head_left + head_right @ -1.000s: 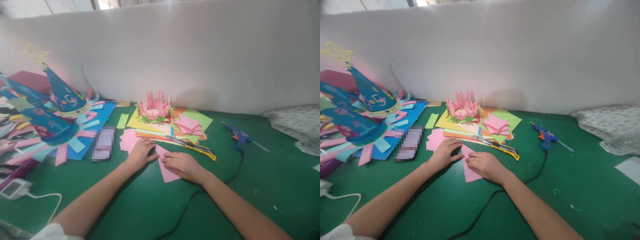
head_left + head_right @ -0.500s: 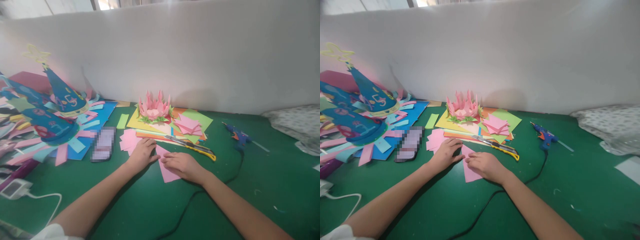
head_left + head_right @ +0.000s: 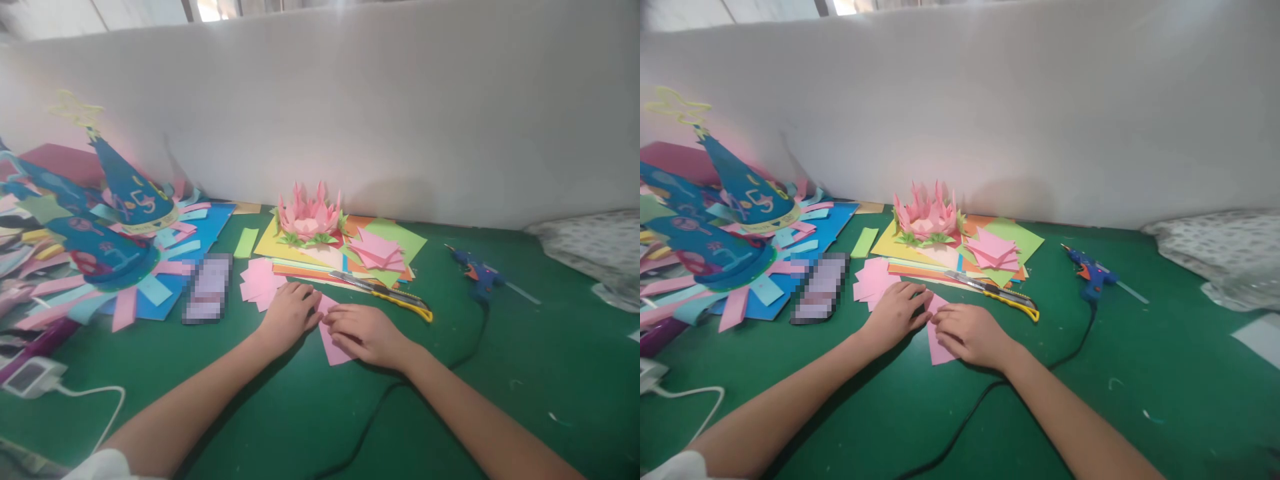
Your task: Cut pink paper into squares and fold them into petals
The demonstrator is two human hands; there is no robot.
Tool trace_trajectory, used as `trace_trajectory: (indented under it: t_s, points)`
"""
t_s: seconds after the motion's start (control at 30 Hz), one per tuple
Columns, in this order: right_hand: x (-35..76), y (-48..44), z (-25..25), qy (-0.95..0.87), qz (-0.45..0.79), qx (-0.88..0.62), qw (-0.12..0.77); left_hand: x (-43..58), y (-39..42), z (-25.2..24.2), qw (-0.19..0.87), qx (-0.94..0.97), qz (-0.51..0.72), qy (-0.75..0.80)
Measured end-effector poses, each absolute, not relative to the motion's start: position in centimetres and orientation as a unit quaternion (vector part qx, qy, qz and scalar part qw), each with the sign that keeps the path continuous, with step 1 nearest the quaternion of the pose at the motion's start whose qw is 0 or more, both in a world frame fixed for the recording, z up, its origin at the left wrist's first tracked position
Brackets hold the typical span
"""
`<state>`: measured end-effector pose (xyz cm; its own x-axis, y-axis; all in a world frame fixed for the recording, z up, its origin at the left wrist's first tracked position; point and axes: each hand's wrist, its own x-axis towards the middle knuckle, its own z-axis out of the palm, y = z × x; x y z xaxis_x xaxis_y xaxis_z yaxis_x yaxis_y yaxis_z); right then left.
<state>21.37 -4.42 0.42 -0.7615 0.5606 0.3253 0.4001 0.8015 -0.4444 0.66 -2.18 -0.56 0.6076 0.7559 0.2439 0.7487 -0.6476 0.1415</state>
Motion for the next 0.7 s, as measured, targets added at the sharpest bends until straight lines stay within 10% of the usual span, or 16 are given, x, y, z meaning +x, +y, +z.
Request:
trace_trajectory:
  t_s: [0.7]
  points:
    - [20.9,-3.3,-1.8,-0.9,-0.009,-0.407,0.153,0.7,-2.9,0.0,0.043,0.892,0.129,0.431]
